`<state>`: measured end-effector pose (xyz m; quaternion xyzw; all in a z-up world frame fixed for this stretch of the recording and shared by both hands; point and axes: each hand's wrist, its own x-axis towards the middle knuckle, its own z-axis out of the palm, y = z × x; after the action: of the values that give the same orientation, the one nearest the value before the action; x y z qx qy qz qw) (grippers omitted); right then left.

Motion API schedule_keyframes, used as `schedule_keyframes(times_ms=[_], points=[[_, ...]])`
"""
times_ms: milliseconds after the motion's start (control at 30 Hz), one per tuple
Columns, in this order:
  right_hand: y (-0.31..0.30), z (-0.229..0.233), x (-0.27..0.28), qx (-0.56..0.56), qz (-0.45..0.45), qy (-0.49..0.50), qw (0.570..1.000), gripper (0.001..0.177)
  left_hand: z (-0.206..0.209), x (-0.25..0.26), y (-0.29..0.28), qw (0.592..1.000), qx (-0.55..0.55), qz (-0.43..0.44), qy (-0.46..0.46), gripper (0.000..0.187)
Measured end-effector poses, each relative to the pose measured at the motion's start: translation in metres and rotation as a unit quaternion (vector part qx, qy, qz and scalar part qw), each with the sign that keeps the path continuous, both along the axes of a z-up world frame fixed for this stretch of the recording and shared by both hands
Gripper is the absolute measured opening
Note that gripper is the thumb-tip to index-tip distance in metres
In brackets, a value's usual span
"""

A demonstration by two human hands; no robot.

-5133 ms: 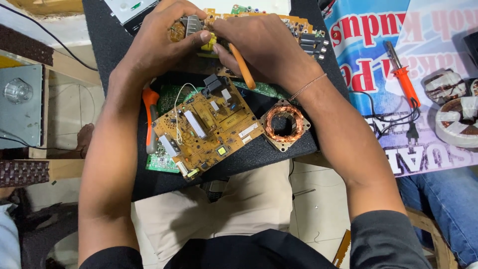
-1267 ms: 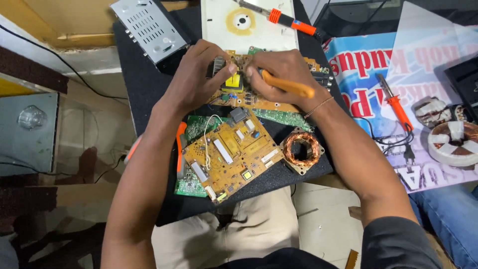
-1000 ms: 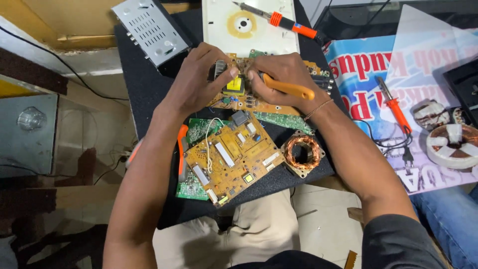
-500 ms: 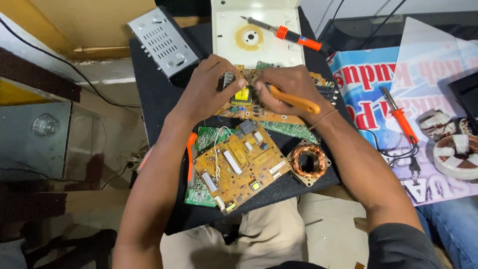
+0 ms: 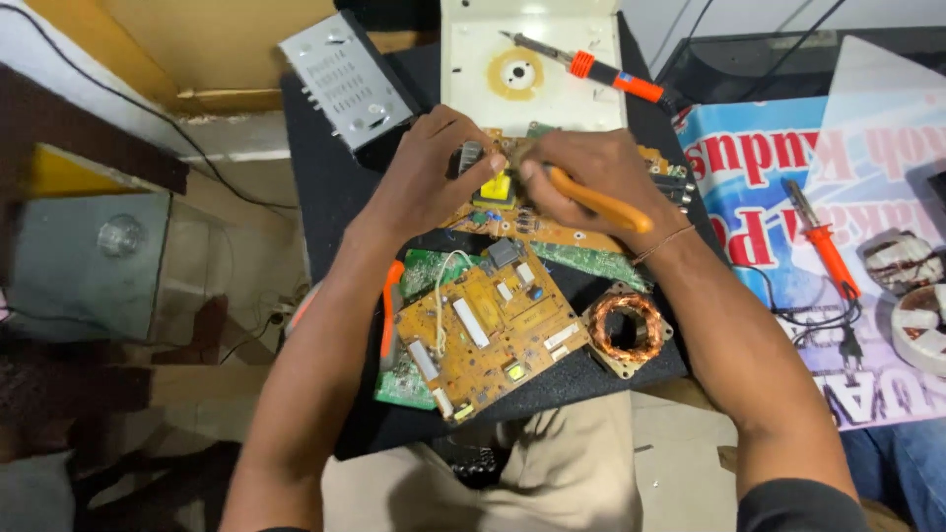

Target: The person uses a brush to clean dust from a metal power supply casing and a circuit board. They hold the components steady with one hand while scrubbing the surfaces with the brush in the other hand.

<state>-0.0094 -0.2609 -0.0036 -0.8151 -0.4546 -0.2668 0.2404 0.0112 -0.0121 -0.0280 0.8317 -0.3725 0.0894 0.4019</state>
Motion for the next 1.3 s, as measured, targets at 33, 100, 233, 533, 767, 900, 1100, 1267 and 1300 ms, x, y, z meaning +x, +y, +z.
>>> schedule_keyframes(times_ms=[33,100,233,533,767,900,1100,1267,1300], points=[[-0.003,0.0,0.005,-0.003,-0.002,-0.003,1.0,0.035,0.005,0.006,-0.002,1.0,-0.003,-0.002,-0.003,0.025],[-0.002,-0.008,0.004,-0.043,-0.028,0.012,0.999,0.04,0.007,0.003,0.0,0.999,0.032,0.014,0.014,0.029],[0.001,0.01,-0.002,0.012,-0.015,-0.034,0.999,0.025,0.002,0.007,-0.001,1.0,0.007,-0.005,-0.004,0.037],[0.014,0.009,-0.009,-0.015,-0.051,-0.003,0.999,0.009,0.006,0.003,0.003,1.0,0.009,-0.001,-0.01,0.028],[0.015,0.007,-0.004,0.032,-0.005,0.006,0.999,0.026,-0.003,0.007,0.005,1.0,0.001,-0.009,-0.023,0.033],[0.01,0.001,0.003,0.015,-0.026,0.029,0.999,0.038,0.003,0.006,0.004,0.998,-0.021,-0.02,-0.049,0.03],[-0.006,0.002,0.007,0.034,-0.095,0.073,0.992,0.044,0.003,0.004,0.005,1.0,0.004,-0.011,-0.027,0.037],[0.005,0.018,-0.008,-0.024,-0.081,0.09,0.992,0.041,0.003,0.005,0.004,0.999,0.0,-0.015,-0.048,0.033],[0.004,0.019,-0.007,-0.019,-0.109,0.11,0.988,0.048,0.001,0.006,0.005,0.999,-0.002,-0.018,-0.049,0.032]])
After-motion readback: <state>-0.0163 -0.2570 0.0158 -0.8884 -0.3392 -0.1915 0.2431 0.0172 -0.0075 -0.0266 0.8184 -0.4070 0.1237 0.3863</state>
